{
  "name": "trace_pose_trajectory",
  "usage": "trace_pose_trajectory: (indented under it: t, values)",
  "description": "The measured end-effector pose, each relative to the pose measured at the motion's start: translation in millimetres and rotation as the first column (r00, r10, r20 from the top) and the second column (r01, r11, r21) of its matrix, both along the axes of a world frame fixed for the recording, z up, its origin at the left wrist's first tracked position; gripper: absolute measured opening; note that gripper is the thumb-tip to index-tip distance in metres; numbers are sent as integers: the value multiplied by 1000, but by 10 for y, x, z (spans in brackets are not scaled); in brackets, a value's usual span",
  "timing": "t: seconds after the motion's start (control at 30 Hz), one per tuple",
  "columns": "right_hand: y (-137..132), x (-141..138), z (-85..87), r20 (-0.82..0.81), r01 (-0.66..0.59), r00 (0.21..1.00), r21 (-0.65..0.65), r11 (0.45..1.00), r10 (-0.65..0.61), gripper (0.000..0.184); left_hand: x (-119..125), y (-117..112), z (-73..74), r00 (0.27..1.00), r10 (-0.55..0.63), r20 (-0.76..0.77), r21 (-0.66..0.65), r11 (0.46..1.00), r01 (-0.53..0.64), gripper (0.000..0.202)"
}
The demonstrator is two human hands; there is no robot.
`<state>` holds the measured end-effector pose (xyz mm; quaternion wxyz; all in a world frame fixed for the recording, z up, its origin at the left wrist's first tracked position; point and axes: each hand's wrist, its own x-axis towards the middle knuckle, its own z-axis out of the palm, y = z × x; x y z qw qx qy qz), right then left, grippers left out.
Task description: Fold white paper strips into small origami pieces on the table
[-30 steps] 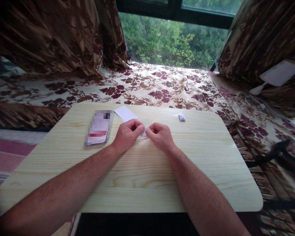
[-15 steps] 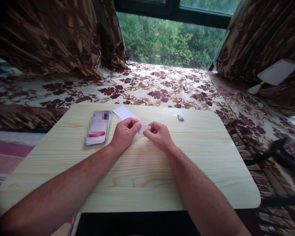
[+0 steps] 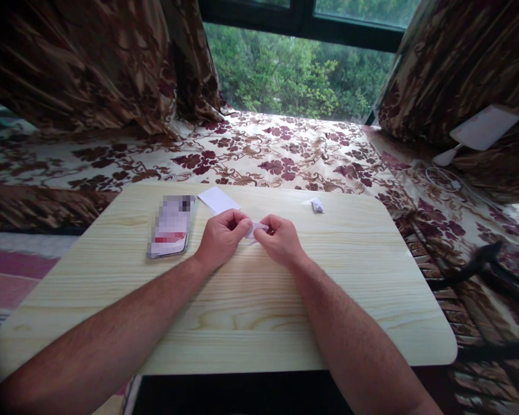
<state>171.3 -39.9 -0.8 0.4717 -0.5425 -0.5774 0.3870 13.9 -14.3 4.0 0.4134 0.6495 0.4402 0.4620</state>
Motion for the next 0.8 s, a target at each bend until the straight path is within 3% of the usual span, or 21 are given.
trace_pose_trajectory:
  t: [0.3, 0.8]
  values:
    - [-11, 6, 3, 31, -16, 999, 15, 1000, 16, 8, 8, -1, -3, 1000, -6, -10, -1, 1000, 6, 19]
    - [-15, -9, 10, -51, 1, 999, 19, 1000, 0, 11, 0, 0, 2, 1000, -11, -18, -2, 1000, 11, 19]
